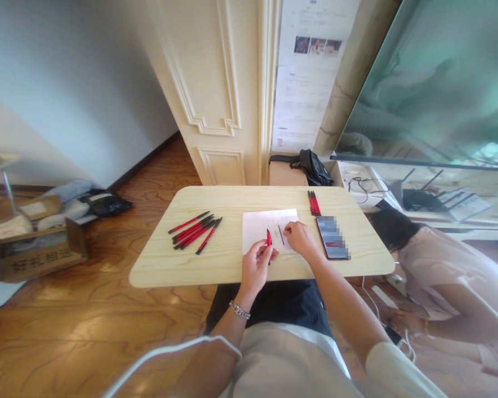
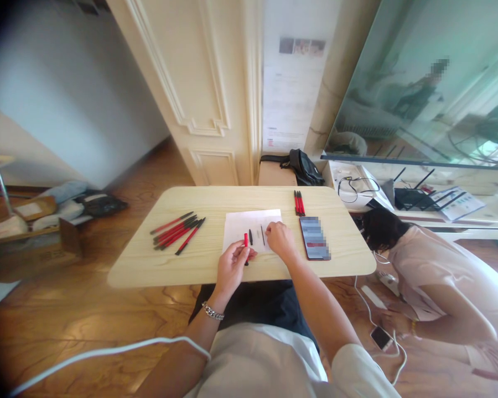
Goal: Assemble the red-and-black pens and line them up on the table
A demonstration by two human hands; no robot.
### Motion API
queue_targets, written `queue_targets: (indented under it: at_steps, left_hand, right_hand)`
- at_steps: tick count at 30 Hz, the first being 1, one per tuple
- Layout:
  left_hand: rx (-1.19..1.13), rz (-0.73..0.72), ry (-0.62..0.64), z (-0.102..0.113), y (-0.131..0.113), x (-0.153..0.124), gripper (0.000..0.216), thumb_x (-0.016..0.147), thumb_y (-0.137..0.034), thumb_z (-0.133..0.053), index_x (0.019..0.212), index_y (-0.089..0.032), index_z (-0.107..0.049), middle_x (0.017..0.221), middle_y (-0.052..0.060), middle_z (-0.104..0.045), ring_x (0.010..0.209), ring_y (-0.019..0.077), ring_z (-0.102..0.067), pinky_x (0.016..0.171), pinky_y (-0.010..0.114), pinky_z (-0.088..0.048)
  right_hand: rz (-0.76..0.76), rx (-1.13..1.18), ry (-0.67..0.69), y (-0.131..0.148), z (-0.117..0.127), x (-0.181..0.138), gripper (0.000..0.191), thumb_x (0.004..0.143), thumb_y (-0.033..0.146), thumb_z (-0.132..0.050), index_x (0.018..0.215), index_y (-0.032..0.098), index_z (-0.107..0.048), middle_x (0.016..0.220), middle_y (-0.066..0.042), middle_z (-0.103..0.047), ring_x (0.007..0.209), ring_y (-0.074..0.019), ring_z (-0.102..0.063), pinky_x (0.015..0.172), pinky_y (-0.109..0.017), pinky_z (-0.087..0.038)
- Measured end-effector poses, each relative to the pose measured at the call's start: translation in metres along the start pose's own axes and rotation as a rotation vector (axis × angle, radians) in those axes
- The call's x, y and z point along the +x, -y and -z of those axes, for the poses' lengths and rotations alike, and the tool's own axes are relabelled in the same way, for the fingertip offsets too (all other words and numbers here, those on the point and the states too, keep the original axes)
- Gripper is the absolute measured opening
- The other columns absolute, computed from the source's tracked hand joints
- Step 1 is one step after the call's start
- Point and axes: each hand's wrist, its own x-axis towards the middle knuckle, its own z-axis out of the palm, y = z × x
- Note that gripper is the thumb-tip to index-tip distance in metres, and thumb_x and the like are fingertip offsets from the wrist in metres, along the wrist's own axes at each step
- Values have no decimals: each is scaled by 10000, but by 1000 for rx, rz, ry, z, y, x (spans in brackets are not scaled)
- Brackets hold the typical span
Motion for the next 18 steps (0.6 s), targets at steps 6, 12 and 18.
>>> queue_targets:
  at_steps: [6,12,18]
  left_hand:
    - [-40,-11,34,0,3,0,357,798,-384,-658,1054,-145,-588,852,81,-693,804,190,-675,773,348,-545]
    - [1,-21,34,-2,-1,-2,347,804,-389,-651,1041,-139,-604,854,86,-692,791,184,-672,774,345,-534]
    - [71,-29,43,-1,-4,-3,361,811,-420,-634,1035,-138,-620,851,87,-699,780,186,-676,759,337,-538]
  right_hand:
    - [28,599,-10,9,8,-8,205,796,283,-574,907,167,-700,801,-49,-691,703,-148,-597,673,-264,-442]
    - [38,1006,84,36,22,-24,295,753,358,-624,942,144,-698,778,-49,-679,629,-125,-554,604,-258,-458]
    - [84,882,100,43,28,-28,269,750,355,-626,897,150,-721,718,-35,-668,634,-134,-558,594,-257,-447]
